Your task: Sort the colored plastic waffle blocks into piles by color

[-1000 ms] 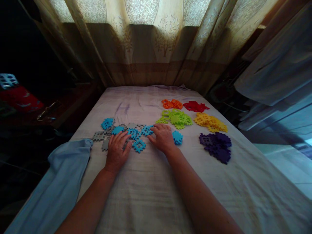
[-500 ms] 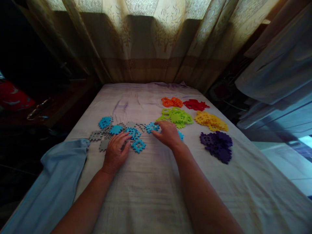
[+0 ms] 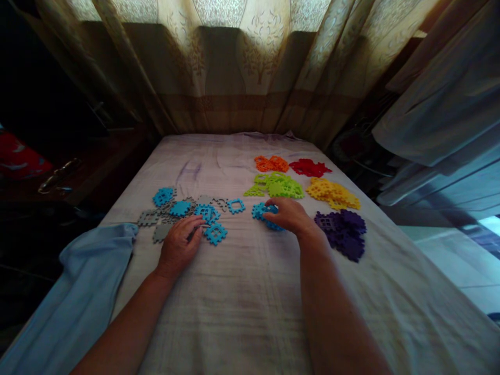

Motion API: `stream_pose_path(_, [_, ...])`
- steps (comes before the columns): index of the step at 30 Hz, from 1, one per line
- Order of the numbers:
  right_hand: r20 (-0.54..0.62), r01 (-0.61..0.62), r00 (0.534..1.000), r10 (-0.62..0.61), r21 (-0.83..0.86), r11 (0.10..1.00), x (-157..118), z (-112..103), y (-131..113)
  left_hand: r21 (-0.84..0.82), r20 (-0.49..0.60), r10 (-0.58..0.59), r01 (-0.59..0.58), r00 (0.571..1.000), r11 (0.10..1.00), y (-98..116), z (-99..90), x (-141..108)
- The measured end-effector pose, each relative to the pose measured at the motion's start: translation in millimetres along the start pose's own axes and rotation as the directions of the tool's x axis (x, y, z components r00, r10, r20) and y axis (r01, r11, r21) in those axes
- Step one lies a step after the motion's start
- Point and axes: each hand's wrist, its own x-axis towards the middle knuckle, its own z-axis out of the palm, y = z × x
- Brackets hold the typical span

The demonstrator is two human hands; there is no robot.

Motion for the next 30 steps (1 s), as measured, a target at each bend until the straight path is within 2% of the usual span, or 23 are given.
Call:
stream_pose_path(4, [0.054,-0.016,0.998,0.017,-0.022,1.000,-0.4,-4.1,-3.3,-0.015,0.012,-0.023,0.023,1.000,1.000,0.1,-0.8,0.0])
stream_pose_path(9, [-0.057,0.068,0.996,-0.070,-0.029,0.997,1.1,-2.2,-14.7,-0.008,0.016,-0.043,0.043,0.999,0.999,-0.2,-0.4,-0.5])
stream_pose_path(14, [-0.184,0.194,0.962,-0.202,-0.062,0.979,1.5,23.6,-50.3,0.048,-0.004,-0.037,0.037,0.999,0.998,-2.6,2.2,-1.2])
stream_pose_path(19, [-0.131,0.159,0.976,-0.174,-0.119,0.980,-2.6,48.6,-76.4,0.158,0.024,-0.086,0.081,0.996,0.984,-4.8,5.1,-3.1])
stream_pose_path(25, [-0.105,0.181,0.976,-0.192,-0.111,0.977,-0.8,55.9,-74.2,0.171,0.055,-0.107,0.096,0.993,0.981,-5.1,5.7,-4.1])
stream_pose_path(30, [-0.107,0.226,0.965,-0.240,-0.126,0.966,1.3,44.7,-64.8,0.170,0.062,-0.109,0.097,0.992,0.981,-4.6,5.0,-4.2])
